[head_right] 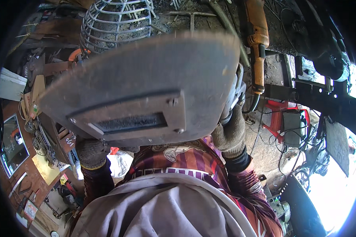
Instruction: The person uses a hand grinder to smooth the edges and welds of a metal wire basket frame, rotating the object to reach different sections.
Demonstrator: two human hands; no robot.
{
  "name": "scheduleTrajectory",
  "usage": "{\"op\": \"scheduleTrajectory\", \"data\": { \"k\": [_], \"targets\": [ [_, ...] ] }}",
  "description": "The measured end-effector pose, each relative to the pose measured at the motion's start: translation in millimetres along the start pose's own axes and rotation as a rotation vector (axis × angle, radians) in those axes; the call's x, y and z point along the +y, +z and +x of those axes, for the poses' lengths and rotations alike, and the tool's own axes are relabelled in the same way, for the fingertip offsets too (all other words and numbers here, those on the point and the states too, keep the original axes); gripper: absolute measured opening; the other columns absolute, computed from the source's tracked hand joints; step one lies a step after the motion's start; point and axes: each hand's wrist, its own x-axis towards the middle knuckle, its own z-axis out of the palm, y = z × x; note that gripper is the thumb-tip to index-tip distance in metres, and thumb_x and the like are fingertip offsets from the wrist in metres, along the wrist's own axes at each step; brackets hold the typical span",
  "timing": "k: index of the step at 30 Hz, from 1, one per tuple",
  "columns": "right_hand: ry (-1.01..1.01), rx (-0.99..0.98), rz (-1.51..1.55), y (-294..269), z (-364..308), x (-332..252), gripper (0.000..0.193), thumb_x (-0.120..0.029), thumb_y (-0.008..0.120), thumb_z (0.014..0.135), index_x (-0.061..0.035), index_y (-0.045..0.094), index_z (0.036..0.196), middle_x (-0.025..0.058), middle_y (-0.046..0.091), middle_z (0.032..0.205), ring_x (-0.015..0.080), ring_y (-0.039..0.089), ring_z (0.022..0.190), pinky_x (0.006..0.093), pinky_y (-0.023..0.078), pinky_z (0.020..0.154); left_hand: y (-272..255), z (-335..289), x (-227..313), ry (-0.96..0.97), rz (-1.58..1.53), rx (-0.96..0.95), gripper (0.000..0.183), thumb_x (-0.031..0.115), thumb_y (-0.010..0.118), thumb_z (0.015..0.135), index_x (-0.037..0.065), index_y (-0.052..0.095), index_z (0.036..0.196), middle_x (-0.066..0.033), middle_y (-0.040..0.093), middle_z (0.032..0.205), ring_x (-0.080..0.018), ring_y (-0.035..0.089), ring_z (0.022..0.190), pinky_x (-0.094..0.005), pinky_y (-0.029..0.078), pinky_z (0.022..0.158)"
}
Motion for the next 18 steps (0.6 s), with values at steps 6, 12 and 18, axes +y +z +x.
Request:
{"op": "scheduleTrajectory", "data": {
  "k": [6, 12, 18],
  "targets": [
    [-0.025, -0.052, 0.025, -3, 2, -9, 0.066, -0.024, 0.07, 0.092, 0.008, 0.035, 0.138, 0.0179, 0.062, 0.121, 0.0239, 0.065, 0.107, 0.0325, 0.052, 0.091, 5, 8, 10, 0.022, 0.129, 0.001, 0.049, 0.034, 0.032, 0.107, -0.002, 0.049, 0.136, -0.023, 0.063, 0.122, -0.0319, 0.069, 0.098, -0.041, 0.06, 0.074],
    [0.052, -0.095, 0.17, -2, 7, -14, 0.056, -0.023, 0.071, 0.093, 0.0049, 0.04, 0.13, 0.0111, 0.064, 0.103, 0.0147, 0.063, 0.089, 0.0276, 0.052, 0.076, -52, 3, 36, 0.279, 0.344, -0.169, 0.047, 0.022, 0.034, 0.103, 0.001, 0.043, 0.144, -0.0218, 0.057, 0.136, -0.0313, 0.063, 0.117, -0.0522, 0.048, 0.103],
    [0.056, -0.032, 0.108, -6, 10, -17, 0.068, -0.041, 0.074, 0.088, 0.0003, 0.039, 0.129, 0.0082, 0.063, 0.089, 0.0136, 0.063, 0.071, 0.024, 0.049, 0.059, -64, 11, 47, 0.306, 0.272, -0.271, 0.048, 0.028, 0.034, 0.106, 0.002, 0.042, 0.145, -0.0208, 0.056, 0.136, -0.0312, 0.062, 0.117, -0.0522, 0.048, 0.104]
  ]
}}
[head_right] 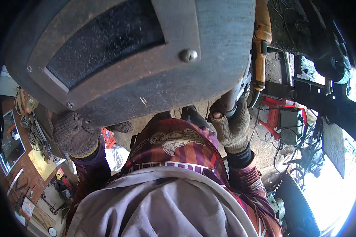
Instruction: The person uses a hand grinder to smooth the edges and welds of a metal wire basket frame, rotating the object to reach different sections.
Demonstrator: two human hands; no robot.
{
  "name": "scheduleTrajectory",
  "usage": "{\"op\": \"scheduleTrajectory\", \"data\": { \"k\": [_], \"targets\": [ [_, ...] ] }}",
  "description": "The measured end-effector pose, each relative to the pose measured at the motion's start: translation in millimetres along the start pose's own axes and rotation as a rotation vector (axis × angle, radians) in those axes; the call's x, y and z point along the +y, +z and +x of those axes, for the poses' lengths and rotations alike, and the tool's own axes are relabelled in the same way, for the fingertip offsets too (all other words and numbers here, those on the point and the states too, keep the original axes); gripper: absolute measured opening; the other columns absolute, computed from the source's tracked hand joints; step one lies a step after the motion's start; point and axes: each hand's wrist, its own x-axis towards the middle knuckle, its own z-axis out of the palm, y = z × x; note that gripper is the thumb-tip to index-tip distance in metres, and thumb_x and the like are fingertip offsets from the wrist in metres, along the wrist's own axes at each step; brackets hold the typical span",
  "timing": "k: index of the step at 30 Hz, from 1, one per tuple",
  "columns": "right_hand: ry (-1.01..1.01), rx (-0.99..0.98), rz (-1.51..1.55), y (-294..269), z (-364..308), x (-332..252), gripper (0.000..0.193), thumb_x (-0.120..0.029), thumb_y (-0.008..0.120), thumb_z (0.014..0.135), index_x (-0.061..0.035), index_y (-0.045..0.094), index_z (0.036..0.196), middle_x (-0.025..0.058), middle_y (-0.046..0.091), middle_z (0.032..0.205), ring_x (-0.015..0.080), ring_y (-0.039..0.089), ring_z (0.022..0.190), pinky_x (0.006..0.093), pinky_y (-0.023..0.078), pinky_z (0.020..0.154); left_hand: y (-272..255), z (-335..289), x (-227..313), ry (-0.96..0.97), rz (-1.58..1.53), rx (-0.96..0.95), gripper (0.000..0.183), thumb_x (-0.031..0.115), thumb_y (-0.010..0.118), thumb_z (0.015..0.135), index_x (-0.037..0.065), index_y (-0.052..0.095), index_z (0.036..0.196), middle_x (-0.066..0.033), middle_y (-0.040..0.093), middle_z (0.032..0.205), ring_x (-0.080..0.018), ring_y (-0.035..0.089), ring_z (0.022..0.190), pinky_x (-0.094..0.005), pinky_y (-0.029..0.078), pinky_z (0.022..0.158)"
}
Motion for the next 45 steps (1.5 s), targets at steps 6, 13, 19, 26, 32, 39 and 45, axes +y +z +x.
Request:
{"op": "scheduleTrajectory", "data": {
  "k": [6, 13, 19, 26, 32, 39, 45],
  "targets": [
    [0.027, -0.032, -0.03, -15, 3, -22, 0.071, -0.043, 0.074, 0.088, 0.0027, 0.041, 0.13, 0.0044, 0.06, 0.085, 0.0093, 0.057, 0.069, 0.0235, 0.046, 0.057, 26, 33, 44, -0.402, -0.051, -0.146, 0.057, 0.041, 0.027, 0.108, 0.005, 0.033, 0.152, -0.02, 0.044, 0.149, -0.0289, 0.051, 0.133, -0.0512, 0.04, 0.111],
    [0.09, -0.035, -0.01, -38, 23, -67, 0.074, -0.048, 0.075, 0.087, 0.0041, 0.043, 0.129, 0.0056, 0.059, 0.085, 0.0092, 0.056, 0.071, 0.0238, 0.048, 0.06, 29, 10, 86, -1.047, -2.818, 0.116, 0.089, 0.081, 0.054, 0.081, 0.019, 0.043, 0.143, -0.0093, 0.06, 0.127, -0.0216, 0.063, 0.114, -0.0405, 0.054, 0.097],
    [0.094, -0.107, -0.019, -47, 32, -71, 0.071, -0.045, 0.074, 0.088, 0.0039, 0.043, 0.129, 0.0053, 0.059, 0.085, 0.0099, 0.057, 0.073, 0.0239, 0.047, 0.061, 15, 26, 109, -1.399, -2.726, 0.503, 0.086, 0.08, 0.065, 0.073, 0.022, 0.052, 0.135, -0.0109, 0.058, 0.127, -0.0276, 0.065, 0.111, -0.0428, 0.058, 0.089],
    [0.131, -0.132, -0.064, -49, 38, -77, 0.07, -0.046, 0.074, 0.089, 0.0045, 0.044, 0.128, 0.0056, 0.06, 0.087, 0.0102, 0.058, 0.073, 0.0244, 0.048, 0.061, 87, 62, 36, -1.586, -3.099, 0.31, 0.07, 0.064, 0.067, 0.085, 0.014, 0.056, 0.134, -0.0127, 0.06, 0.128, -0.0258, 0.066, 0.11, -0.0388, 0.061, 0.085],
    [0.114, -0.103, -0.097, -44, 42, -81, 0.079, -0.052, 0.077, 0.084, 0.0053, 0.043, 0.127, 0.0057, 0.061, 0.082, 0.0095, 0.057, 0.066, 0.0235, 0.047, 0.057, 84, 35, 69, -1.4, -2.982, 0.249, 0.065, 0.06, 0.064, 0.088, 0.014, 0.056, 0.132, -0.0107, 0.062, 0.125, -0.0222, 0.067, 0.105, -0.0362, 0.06, 0.084],
    [0.101, -0.084, -0.152, -40, 42, -84, 0.083, -0.055, 0.077, 0.083, 0.0063, 0.046, 0.13, 0.0038, 0.061, 0.083, 0.0089, 0.057, 0.068, 0.0223, 0.045, 0.059, 75, 11, 90, -1.254, -2.854, 0.192, 0.059, 0.056, 0.06, 0.092, 0.013, 0.057, 0.131, -0.0084, 0.065, 0.122, -0.0179, 0.068, 0.1, -0.0331, 0.058, 0.084],
    [0.124, -0.065, -0.13, -46, 42, -88, 0.082, -0.053, 0.077, 0.083, 0.0056, 0.044, 0.13, 0.0049, 0.061, 0.083, 0.0095, 0.057, 0.066, 0.0221, 0.045, 0.058, 63, 3, 97, -1.168, -2.768, 0.181, 0.054, 0.053, 0.058, 0.094, 0.013, 0.058, 0.13, -0.0064, 0.067, 0.119, -0.0143, 0.068, 0.096, -0.0305, 0.057, 0.084]
  ]
}}
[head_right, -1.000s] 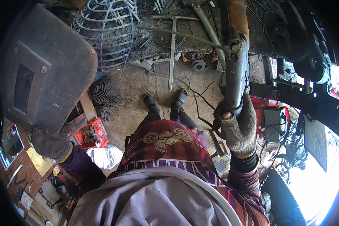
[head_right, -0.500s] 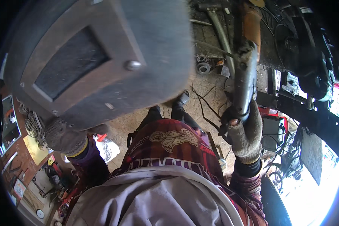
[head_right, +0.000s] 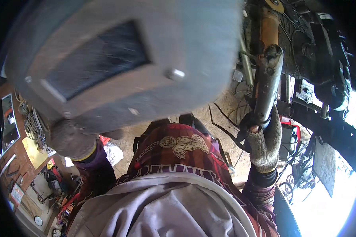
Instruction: The person uses a hand grinder to smooth the edges and welds of a metal wire basket frame, rotating the object to reach different sections.
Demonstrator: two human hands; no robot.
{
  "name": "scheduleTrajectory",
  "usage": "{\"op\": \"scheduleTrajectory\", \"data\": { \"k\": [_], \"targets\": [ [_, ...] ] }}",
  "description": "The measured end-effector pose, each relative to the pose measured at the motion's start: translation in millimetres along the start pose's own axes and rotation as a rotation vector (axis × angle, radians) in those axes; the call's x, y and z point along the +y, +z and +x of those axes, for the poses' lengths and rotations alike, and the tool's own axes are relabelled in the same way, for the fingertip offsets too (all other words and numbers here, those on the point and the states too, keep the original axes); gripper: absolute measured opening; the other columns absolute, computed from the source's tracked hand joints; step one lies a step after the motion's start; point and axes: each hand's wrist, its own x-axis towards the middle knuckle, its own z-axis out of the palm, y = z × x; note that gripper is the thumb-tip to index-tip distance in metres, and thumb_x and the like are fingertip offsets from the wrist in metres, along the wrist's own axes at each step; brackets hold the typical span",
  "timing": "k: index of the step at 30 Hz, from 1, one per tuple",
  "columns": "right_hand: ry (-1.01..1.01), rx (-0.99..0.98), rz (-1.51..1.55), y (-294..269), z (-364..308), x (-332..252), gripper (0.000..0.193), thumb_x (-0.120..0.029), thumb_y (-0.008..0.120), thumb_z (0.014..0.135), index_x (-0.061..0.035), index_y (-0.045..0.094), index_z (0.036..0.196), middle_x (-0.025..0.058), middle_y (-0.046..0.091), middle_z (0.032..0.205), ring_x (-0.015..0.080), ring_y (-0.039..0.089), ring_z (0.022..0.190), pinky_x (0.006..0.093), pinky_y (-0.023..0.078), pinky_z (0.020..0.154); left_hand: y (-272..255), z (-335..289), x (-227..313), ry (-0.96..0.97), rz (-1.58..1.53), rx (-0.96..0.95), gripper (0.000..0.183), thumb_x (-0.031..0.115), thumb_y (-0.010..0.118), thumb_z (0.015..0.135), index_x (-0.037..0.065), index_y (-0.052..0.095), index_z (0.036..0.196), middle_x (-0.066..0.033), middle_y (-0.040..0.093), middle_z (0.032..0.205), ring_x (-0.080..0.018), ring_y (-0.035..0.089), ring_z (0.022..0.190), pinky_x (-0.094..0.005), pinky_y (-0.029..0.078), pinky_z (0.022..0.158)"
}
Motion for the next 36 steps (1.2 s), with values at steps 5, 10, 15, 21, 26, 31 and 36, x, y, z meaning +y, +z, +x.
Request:
{"op": "scheduleTrajectory", "data": {
  "k": [5, 10, 15, 21, 26, 31, 36],
  "targets": [
    [-0.009, -0.02, 0.028, 3, 0, -8, 0.079, -0.047, 0.077, 0.086, 0.0072, 0.043, 0.133, 0.0061, 0.061, 0.087, 0.0095, 0.057, 0.071, 0.023, 0.046, 0.06, 17, -9, 11, 0.022, 0.046, 0.003, 0.049, 0.05, 0.055, 0.097, 0.012, 0.058, 0.129, -0.0047, 0.069, 0.116, -0.0113, 0.069, 0.092, -0.0283, 0.057, 0.083],
    [-0.026, -0.053, 0.041, -5, 1, -1, 0.077, -0.043, 0.075, 0.089, 0.0081, 0.041, 0.136, 0.006, 0.06, 0.084, 0.0093, 0.056, 0.067, 0.0227, 0.047, 0.057, 24, -9, 11, -0.226, -0.052, 0.111, 0.063, 0.064, 0.056, 0.091, 0.011, 0.06, 0.124, -0.0021, 0.07, 0.114, -0.0096, 0.069, 0.092, -0.0273, 0.056, 0.086],
    [-0.03, -0.052, 0.045, -2, 1, -3, 0.076, -0.042, 0.074, 0.089, 0.0083, 0.041, 0.136, 0.0062, 0.06, 0.084, 0.0092, 0.055, 0.065, 0.0226, 0.046, 0.057, 22, 4, 29, -0.043, -0.056, 0.06, 0.069, 0.063, 0.058, 0.089, 0.01, 0.057, 0.133, -0.0062, 0.069, 0.113, -0.0182, 0.071, 0.082, -0.0323, 0.061, 0.077],
    [-0.023, -0.03, 0.045, -4, 6, 4, 0.072, -0.039, 0.074, 0.089, 0.0074, 0.041, 0.134, 0.0056, 0.059, 0.083, 0.0097, 0.055, 0.065, 0.0224, 0.045, 0.059, 18, -4, 26, -0.032, -0.052, 0.05, 0.068, 0.062, 0.056, 0.091, 0.009, 0.055, 0.134, -0.0062, 0.068, 0.116, -0.0174, 0.069, 0.088, -0.0314, 0.059, 0.08],
    [0.008, -0.035, -0.003, -6, 6, -2, 0.079, -0.048, 0.075, 0.086, 0.006, 0.042, 0.133, 0.0049, 0.06, 0.085, 0.0091, 0.056, 0.068, 0.0225, 0.046, 0.059, 11, -11, 17, -0.01, -0.04, 0.033, 0.068, 0.06, 0.054, 0.092, 0.008, 0.053, 0.136, -0.0062, 0.066, 0.12, -0.0166, 0.067, 0.094, -0.0304, 0.058, 0.084],
    [-0.021, -0.016, -0.051, -7, 7, 0, 0.078, -0.051, 0.075, 0.086, 0.0054, 0.045, 0.13, 0.006, 0.062, 0.087, 0.0094, 0.058, 0.068, 0.0222, 0.046, 0.057, 10, -14, 13, 0.006, -0.042, 0.033, 0.067, 0.059, 0.053, 0.094, 0.007, 0.051, 0.137, -0.0063, 0.065, 0.124, -0.0157, 0.066, 0.1, -0.0295, 0.056, 0.088],
    [-0.046, -0.01, -0.101, -7, 8, 5, 0.076, -0.051, 0.074, 0.087, 0.0051, 0.046, 0.129, 0.0057, 0.062, 0.086, 0.0101, 0.058, 0.068, 0.0224, 0.046, 0.057, 16, -19, 19, 0.012, -0.068, 0.048, 0.067, 0.058, 0.051, 0.096, 0.006, 0.049, 0.139, -0.0063, 0.063, 0.128, -0.0149, 0.064, 0.106, -0.0285, 0.055, 0.092]
  ]
}}
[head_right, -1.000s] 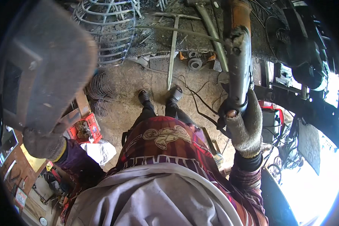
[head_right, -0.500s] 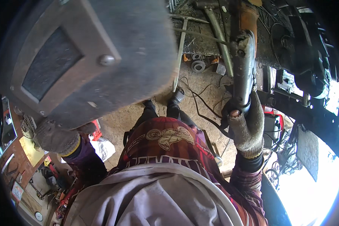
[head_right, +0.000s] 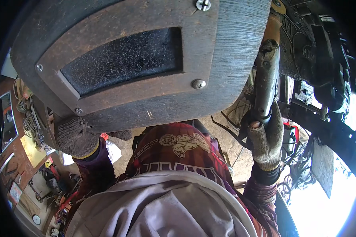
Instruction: The person uses a hand grinder to smooth the edges and welds of a metal wire basket frame, rotating the object to reach different sections.
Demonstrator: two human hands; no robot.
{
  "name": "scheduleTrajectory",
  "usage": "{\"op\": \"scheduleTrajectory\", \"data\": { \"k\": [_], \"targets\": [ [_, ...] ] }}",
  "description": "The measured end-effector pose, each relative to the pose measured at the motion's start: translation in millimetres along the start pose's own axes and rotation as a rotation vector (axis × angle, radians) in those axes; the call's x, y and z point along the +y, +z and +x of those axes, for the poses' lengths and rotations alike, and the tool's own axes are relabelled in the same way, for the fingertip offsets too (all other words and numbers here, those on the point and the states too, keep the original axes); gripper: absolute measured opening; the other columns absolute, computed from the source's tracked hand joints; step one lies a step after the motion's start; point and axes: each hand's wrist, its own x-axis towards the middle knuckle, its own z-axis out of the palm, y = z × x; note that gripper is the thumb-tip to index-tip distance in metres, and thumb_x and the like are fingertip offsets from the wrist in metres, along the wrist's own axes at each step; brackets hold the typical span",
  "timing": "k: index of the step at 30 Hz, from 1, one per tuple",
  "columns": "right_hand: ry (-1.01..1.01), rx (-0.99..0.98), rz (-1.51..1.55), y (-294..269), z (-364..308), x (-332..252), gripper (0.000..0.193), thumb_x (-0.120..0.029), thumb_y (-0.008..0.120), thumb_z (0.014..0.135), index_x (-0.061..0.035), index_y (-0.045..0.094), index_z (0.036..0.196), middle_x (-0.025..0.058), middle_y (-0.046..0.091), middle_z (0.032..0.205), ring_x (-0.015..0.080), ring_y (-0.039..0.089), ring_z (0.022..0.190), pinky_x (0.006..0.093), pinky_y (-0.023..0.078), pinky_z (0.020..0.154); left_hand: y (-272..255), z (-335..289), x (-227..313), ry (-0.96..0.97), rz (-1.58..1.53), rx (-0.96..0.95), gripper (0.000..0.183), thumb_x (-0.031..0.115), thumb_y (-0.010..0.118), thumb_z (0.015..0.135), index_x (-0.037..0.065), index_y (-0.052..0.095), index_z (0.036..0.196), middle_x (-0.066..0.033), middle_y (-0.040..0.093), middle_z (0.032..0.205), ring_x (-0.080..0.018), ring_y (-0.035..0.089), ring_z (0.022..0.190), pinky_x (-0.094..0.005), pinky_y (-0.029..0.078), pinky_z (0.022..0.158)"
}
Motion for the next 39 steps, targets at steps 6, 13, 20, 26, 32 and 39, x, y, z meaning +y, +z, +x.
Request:
{"op": "scheduleTrajectory", "data": {
  "k": [6, 13, 20, 26, 32, 39],
  "targets": [
    [-0.016, -0.021, 0.03, -4, -1, -4, 0.077, -0.049, 0.074, 0.087, 0.0063, 0.045, 0.132, 0.0067, 0.063, 0.088, 0.0107, 0.059, 0.069, 0.0237, 0.048, 0.06, 3, -1, 2, 0.015, -0.029, 0.012, 0.066, 0.056, 0.049, 0.098, 0.005, 0.046, 0.141, -0.0063, 0.061, 0.132, -0.0139, 0.062, 0.113, -0.0274, 0.053, 0.096],
    [-0.029, -0.054, 0.105, -3, -2, -6, 0.073, -0.041, 0.071, 0.09, 0.0087, 0.042, 0.135, 0.0076, 0.06, 0.085, 0.0099, 0.056, 0.066, 0.0228, 0.046, 0.057, 25, 4, 24, 0.019, -0.109, 0.063, 0.066, 0.054, 0.047, 0.101, 0.004, 0.043, 0.143, -0.0063, 0.059, 0.137, -0.0128, 0.06, 0.121, -0.0261, 0.05, 0.101],
    [-0.019, -0.038, 0.166, 0, -4, -10, 0.069, -0.032, 0.071, 0.093, 0.0097, 0.04, 0.137, 0.0069, 0.06, 0.085, 0.0094, 0.054, 0.064, 0.0234, 0.045, 0.057, 8, -15, 0, -0.39, -0.272, -0.076, 0.077, 0.061, 0.066, 0.087, 0.003, 0.048, 0.135, -0.0098, 0.062, 0.128, -0.0203, 0.068, 0.098, -0.0276, 0.057, 0.087],
    [-0.007, -0.055, 0.159, 1, -4, -7, 0.069, -0.033, 0.072, 0.092, 0.0088, 0.04, 0.137, 0.0059, 0.06, 0.087, 0.0084, 0.054, 0.067, 0.0227, 0.045, 0.059, 18, -41, -1, -0.552, -0.663, -0.108, 0.07, 0.05, 0.069, 0.089, 0.0, 0.05, 0.133, -0.0133, 0.061, 0.128, -0.0215, 0.067, 0.103, -0.0278, 0.055, 0.096],
    [-0.007, -0.06, 0.152, 1, 1, -2, 0.07, -0.033, 0.075, 0.09, 0.0072, 0.041, 0.136, 0.0052, 0.06, 0.088, 0.0082, 0.055, 0.07, 0.0225, 0.046, 0.061, 13, -30, 5, -1.342, -1.37, 0.032, 0.071, 0.046, 0.074, 0.086, -0.001, 0.05, 0.134, -0.0106, 0.06, 0.131, -0.0177, 0.063, 0.112, -0.0262, 0.055, 0.098],
    [0.025, -0.106, 0.191, 3, 3, -5, 0.067, -0.033, 0.073, 0.091, 0.006, 0.041, 0.135, 0.0055, 0.06, 0.089, 0.0083, 0.056, 0.071, 0.0226, 0.046, 0.06, 24, -1, 23, -0.375, -0.414, -0.042, 0.055, 0.032, 0.057, 0.1, 0.002, 0.042, 0.144, -0.0087, 0.055, 0.139, -0.0127, 0.063, 0.113, -0.0272, 0.056, 0.095]
  ]
}}
